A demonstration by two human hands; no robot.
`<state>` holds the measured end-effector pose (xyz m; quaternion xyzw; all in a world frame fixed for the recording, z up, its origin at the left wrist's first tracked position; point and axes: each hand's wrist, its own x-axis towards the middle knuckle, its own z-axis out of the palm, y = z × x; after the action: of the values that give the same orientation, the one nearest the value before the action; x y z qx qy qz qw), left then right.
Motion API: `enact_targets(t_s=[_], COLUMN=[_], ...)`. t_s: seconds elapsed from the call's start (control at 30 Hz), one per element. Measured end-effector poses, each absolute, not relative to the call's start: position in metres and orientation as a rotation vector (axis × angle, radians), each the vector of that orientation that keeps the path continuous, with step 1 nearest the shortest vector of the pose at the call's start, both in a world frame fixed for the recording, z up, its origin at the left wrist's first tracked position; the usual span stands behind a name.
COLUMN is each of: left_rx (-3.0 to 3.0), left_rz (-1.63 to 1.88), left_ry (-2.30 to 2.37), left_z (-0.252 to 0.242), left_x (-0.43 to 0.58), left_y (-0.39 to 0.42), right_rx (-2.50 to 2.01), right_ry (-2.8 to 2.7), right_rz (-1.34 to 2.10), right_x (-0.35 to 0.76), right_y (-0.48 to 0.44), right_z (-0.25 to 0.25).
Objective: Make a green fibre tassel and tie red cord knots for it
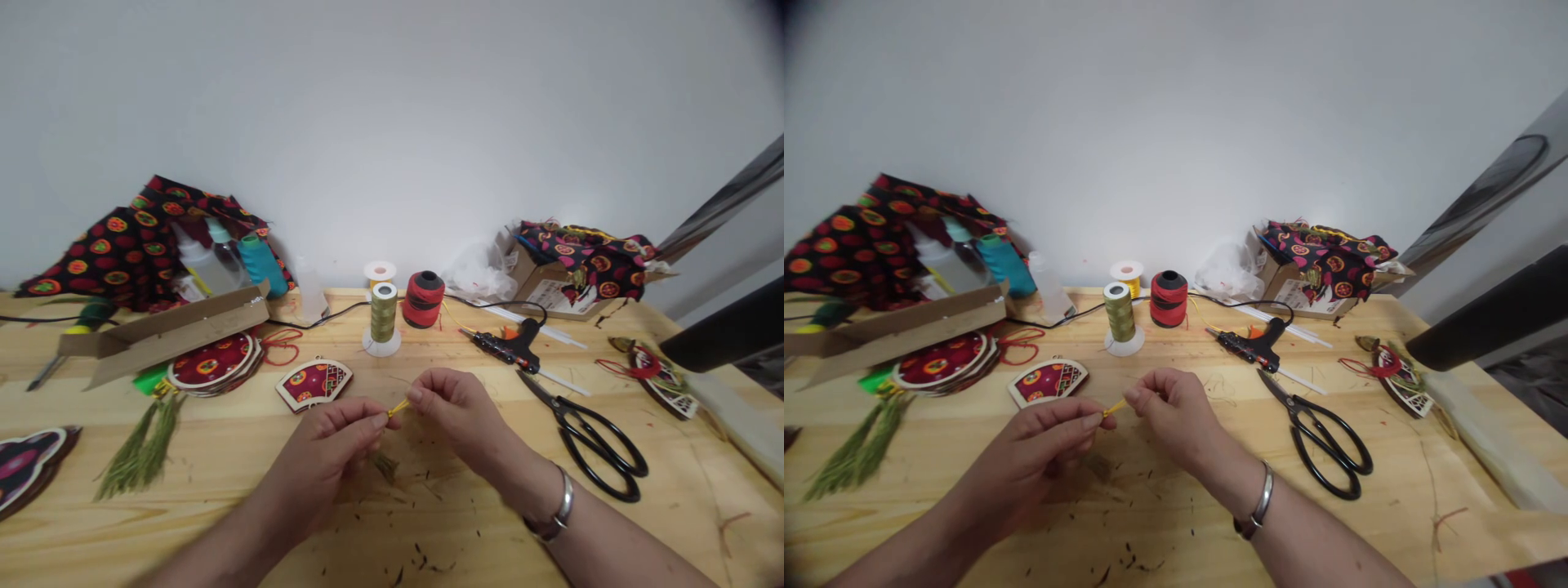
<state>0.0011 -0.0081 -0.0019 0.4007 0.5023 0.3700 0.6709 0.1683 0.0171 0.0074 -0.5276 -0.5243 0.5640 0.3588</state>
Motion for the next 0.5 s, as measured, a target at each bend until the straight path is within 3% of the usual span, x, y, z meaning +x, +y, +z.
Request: enact_targets(t_s=[0.5], left_rx=[0.934], left_rz=[0.827], left_ry=[1.132], left_z=[-0.0012], left_x=[0.0016], left_y=[-0.0081], right_rx=[-1.288], right_ry=[-1.46], right_rz=[1.432], right_x=[0.1701], right_y=[0.0159], right_z=[0.0049])
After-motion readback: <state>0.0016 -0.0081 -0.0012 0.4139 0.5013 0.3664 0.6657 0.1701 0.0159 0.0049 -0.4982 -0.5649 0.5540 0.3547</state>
